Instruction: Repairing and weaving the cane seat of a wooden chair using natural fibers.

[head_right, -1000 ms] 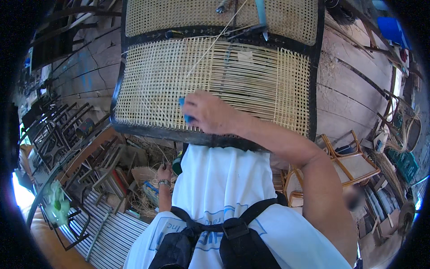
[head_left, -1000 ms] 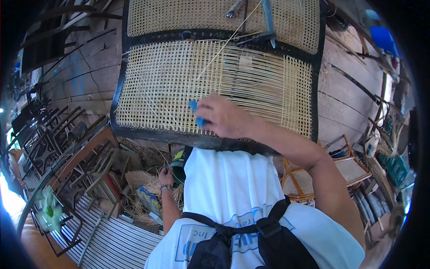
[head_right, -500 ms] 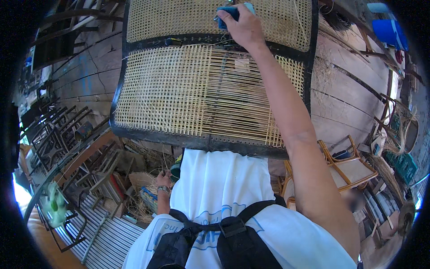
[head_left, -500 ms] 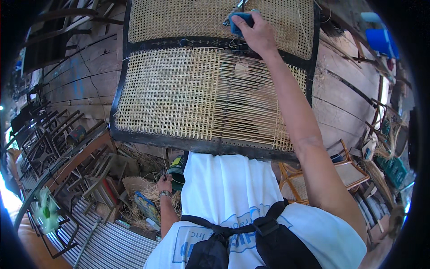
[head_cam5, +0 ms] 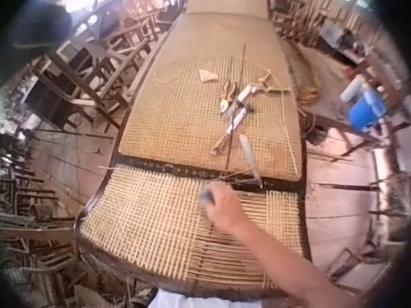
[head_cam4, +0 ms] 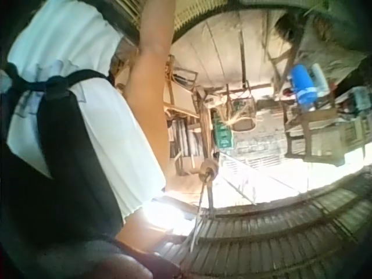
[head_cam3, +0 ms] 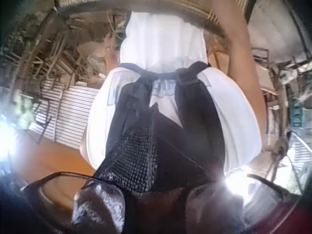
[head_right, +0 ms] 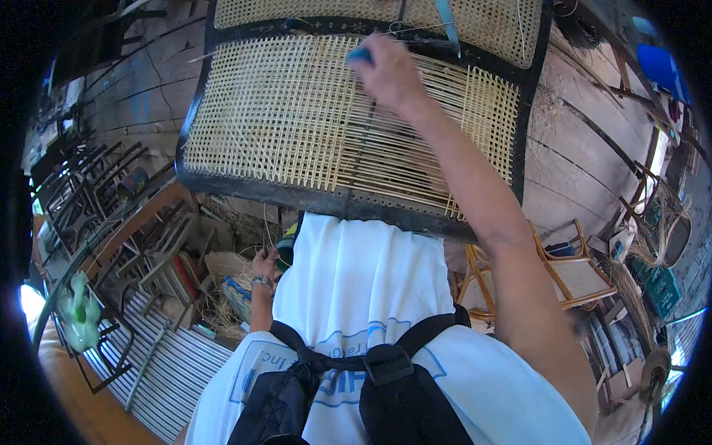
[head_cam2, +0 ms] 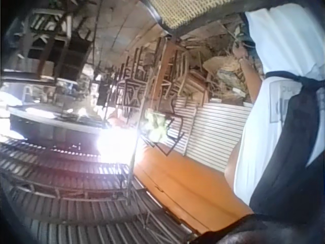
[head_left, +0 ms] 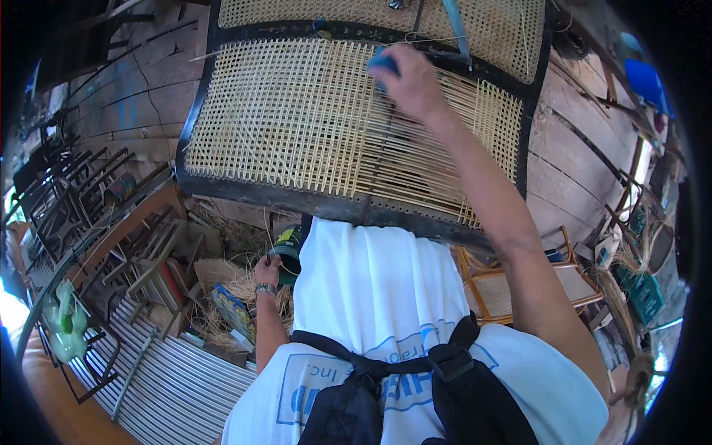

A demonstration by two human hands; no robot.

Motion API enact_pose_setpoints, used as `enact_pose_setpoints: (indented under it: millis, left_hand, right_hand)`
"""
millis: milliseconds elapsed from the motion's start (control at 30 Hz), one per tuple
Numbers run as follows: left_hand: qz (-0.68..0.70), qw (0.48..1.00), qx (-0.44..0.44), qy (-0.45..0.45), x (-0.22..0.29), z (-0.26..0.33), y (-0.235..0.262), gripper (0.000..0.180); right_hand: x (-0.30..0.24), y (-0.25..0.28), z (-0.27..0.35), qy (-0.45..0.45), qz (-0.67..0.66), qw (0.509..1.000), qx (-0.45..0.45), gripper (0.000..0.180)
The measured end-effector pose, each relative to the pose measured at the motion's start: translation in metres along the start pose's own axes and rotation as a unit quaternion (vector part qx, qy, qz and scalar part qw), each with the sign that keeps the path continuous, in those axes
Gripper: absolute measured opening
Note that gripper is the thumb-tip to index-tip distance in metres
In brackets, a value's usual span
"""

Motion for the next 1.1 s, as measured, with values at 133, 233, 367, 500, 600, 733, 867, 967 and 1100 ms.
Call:
enact_pose_setpoints:
  millis: [133,233,367,500,600,733,867,967,1100]
  left_hand:
    - [-0.008,1.0,-0.016,0.004,0.008,0.003,-0.01,0.026]
    - [-0.023,0.999,-0.018,-0.019,0.015,-0.004,-0.013,0.027]
    - [-0.014,0.999,-0.016,-0.048,0.015,0.004,-0.013,0.025]
    - [0.06,0.998,-0.011,-0.029,0.012,0.022,-0.007,0.021]
    - [0.144,0.989,-0.012,-0.021,0.018,0.041,0.004,0.018]
    - [0.452,0.884,0.057,-0.107,0.015,0.046,0.073,0.016]
    - [0.549,0.782,0.01,-0.296,0.1,0.094,0.153,0.01]
    - [0.407,0.819,-0.043,-0.401,0.24,0.136,0.13,0.004]
    - [0.241,0.854,-0.138,-0.439,0.334,0.122,0.037,0.005]
  right_hand:
    - [-0.081,-0.046,0.08,0.172,-0.043,0.981,-0.075,0.028]
    - [-0.088,-0.046,0.094,0.233,-0.115,0.959,-0.114,0.028]
    - [-0.034,-0.023,0.037,0.138,-0.013,0.987,-0.082,0.028]
    - [0.011,0.038,-0.043,0.003,0.029,0.996,0.089,0.033]
    - [0.007,0.073,-0.085,-0.057,-0.112,0.99,0.061,0.048]
    - [0.075,0.058,-0.118,0.072,0.203,0.947,0.24,0.052]
    - [-0.011,0.064,-0.069,-0.063,0.089,0.942,0.317,0.057]
    - [-0.09,0.031,-0.001,-0.048,-0.117,0.979,0.16,0.04]
    - [-0.189,-0.039,0.086,-0.017,-0.315,0.945,-0.087,0.047]
Point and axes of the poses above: each hand's wrist, its own z-axis away from the middle knuckle, its own y-axis out of the back of the hand, x = y × z, the point moved 1 cm from there along -z, towards the middle knuckle, and after that the axes turned 10 degrees about -x, right-handed, at the moved point
